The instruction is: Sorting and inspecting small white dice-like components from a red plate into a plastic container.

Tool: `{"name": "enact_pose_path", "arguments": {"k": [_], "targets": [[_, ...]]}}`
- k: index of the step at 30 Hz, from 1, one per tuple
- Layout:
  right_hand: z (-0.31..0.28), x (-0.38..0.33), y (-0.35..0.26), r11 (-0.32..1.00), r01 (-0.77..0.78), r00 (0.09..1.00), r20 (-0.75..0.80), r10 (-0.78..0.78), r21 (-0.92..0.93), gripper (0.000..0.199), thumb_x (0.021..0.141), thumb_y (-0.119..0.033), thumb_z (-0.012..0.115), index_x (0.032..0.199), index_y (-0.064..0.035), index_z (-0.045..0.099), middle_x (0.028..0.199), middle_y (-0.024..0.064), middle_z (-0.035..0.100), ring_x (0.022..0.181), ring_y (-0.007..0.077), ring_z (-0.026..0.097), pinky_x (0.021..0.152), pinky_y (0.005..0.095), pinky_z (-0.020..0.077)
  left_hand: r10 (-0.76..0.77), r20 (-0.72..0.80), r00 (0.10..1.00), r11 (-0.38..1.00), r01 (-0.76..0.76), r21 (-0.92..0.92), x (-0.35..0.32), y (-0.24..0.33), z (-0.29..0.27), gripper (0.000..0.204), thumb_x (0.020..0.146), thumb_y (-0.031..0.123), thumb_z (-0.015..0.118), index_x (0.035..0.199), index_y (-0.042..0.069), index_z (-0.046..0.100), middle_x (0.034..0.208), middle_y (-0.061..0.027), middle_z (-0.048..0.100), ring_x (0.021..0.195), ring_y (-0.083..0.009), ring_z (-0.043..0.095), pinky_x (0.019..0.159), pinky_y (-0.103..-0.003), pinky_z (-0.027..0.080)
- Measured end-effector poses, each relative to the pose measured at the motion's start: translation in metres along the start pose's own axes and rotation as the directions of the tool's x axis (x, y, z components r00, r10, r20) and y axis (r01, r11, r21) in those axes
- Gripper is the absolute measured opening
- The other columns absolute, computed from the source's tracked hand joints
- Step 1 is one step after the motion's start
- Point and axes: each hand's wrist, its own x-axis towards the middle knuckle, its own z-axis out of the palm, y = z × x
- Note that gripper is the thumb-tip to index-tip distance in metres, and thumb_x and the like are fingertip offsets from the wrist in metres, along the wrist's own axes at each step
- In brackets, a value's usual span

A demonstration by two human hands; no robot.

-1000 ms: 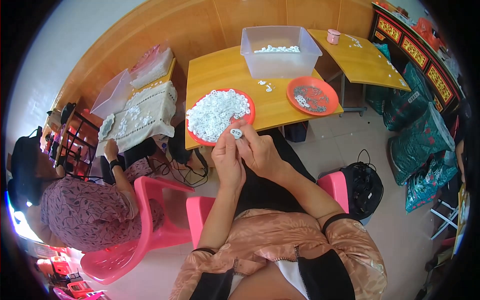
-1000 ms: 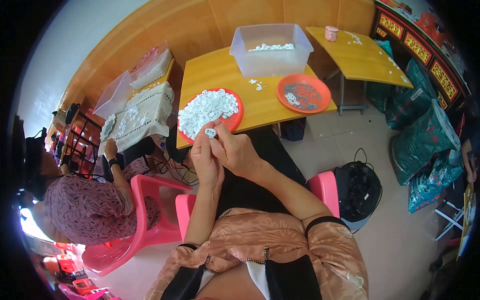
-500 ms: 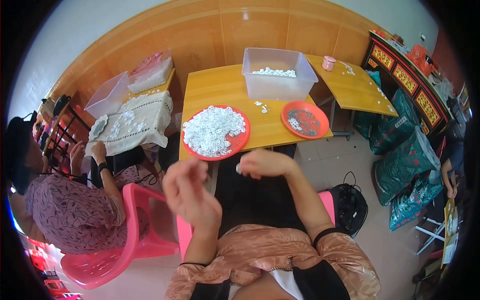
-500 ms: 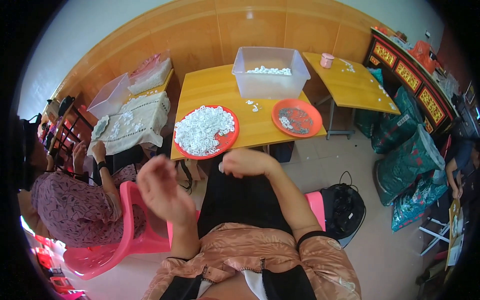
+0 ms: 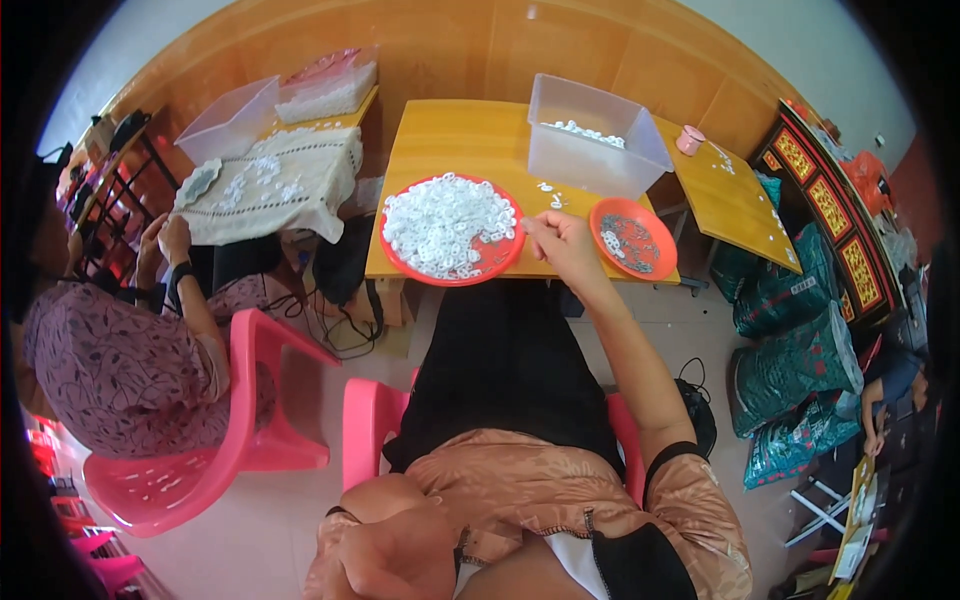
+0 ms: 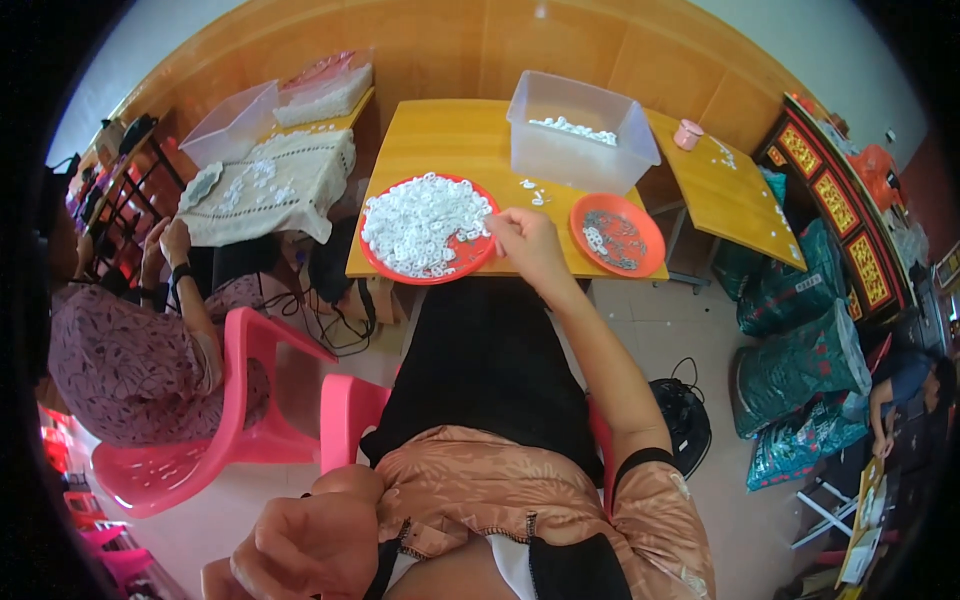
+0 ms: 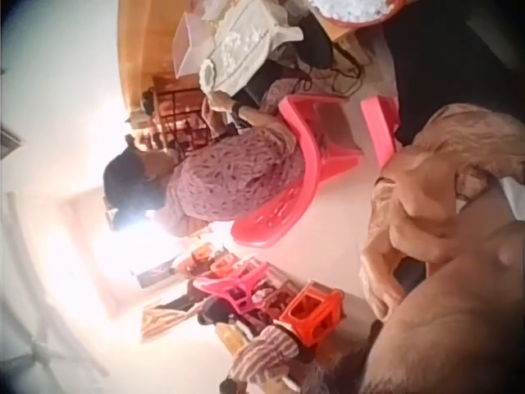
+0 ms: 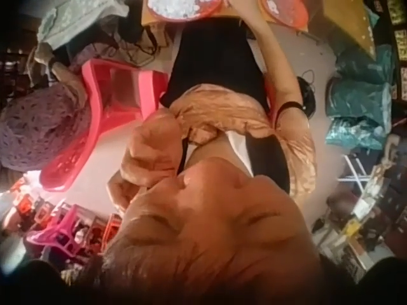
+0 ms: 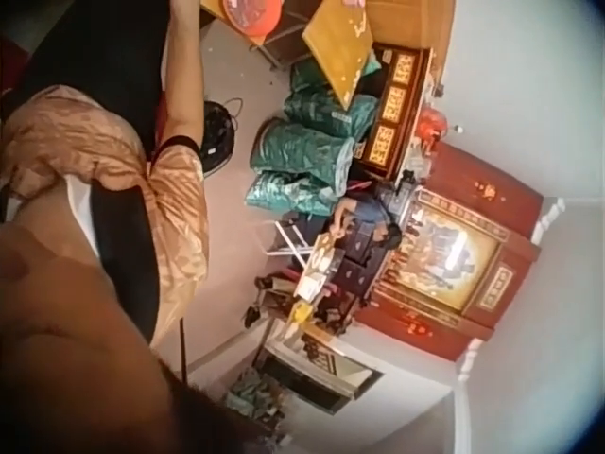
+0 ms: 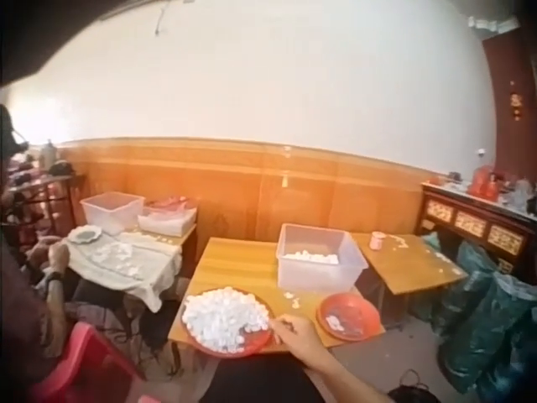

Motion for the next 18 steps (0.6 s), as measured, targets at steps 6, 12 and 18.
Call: {"name": "enact_pose_path", "arguments": {"k": [6,12,18], "targets": [[0.004,0.026,0.036,0.888,0.135,0.99,0.103,-0.099,-0.44,0.017,0.075,-0.019,0.066,0.075,-0.0019,0.066,0.065,0.0106,0.063,0.059,0.0178,0.061,0.055,0.0296,0.0453,0.022,0.011,1.0,0.995,-0.023,0.099,0.006,0.001,-0.001,0.028,0.085,0.009,0.056,0.113,0.012,0.055,0.121,0.0039,0.047,0.072,-0.011,0.052,0.061,-0.026,0.034],[0.027,0.062,0.031,0.538,0.147,0.953,0.264,0.146,-0.83,0.013,0.065,-0.017,0.073,0.075,-0.008,0.07,0.075,0.0144,0.066,0.077,0.0278,0.064,0.066,0.0386,0.0489,0.375,0.143,0.916,0.927,-0.375,-0.031,0.001,-0.017,-0.017,0.028,0.08,0.001,0.056,0.107,0.007,0.055,0.113,0.0025,0.048,0.068,-0.0113,0.052,0.057,-0.025,0.033],[0.047,0.078,0.014,0.179,0.303,0.866,0.349,0.358,-0.936,0.028,0.065,-0.011,0.071,0.091,-0.0049,0.067,0.097,0.014,0.065,0.093,0.027,0.063,0.075,0.0401,0.0503,0.351,-0.011,0.936,0.934,-0.351,-0.072,0.004,-0.028,0.001,0.026,0.076,-0.005,0.057,0.098,0.006,0.054,0.098,0.0022,0.049,0.063,-0.0098,0.05,0.054,-0.024,0.034]]}}
